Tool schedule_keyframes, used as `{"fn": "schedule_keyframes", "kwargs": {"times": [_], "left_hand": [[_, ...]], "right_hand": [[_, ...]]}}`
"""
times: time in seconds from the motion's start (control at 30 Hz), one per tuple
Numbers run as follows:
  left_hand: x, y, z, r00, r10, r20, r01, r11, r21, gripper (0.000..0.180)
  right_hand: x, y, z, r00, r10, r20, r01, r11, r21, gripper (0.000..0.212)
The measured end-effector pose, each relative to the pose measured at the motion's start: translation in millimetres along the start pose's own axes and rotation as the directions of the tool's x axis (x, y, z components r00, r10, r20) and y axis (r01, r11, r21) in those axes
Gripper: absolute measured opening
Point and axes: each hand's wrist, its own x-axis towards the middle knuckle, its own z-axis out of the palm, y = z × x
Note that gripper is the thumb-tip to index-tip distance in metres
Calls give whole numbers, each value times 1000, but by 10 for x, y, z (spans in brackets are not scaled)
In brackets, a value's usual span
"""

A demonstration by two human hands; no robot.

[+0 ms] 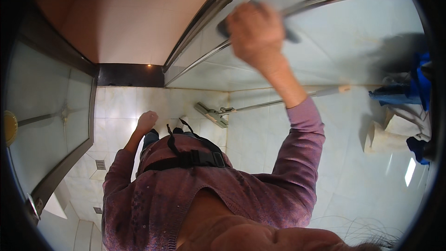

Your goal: The person wipes a glass shower door with a cloth, then folds several pieces of clothing on a white table. The person folds a light blue baby onesie, a pair of grey shorts, and a black garment, placing each folded item on the table.

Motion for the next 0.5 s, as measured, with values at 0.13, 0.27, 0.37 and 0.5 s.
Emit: {"fn": "schedule_keyframes", "kwargs": {"times": [0.13, 0.27, 0.37, 0.5], "left_hand": [[-80, 738, -38, 989, -108, 105, 142, 905, -400, 44], [-151, 1800, -69, 935, 154, 319, 182, 565, -805, 63], [-123, 2481, -64, 869, 407, 281, 210, 209, -955, 59], [56, 3212, -26, 913, 405, -55, -105, 102, -989, 43]], "right_hand": [[-339, -633, 225, 920, 104, 378, -265, 875, 404, 17], [-409, -961, 243, 891, 194, 410, -416, 712, 566, 45], [-344, -1017, 273, 933, 200, 300, -342, 754, 561, 47], [-298, -868, 2, 866, 229, 445, -464, 701, 542, 52]]}}
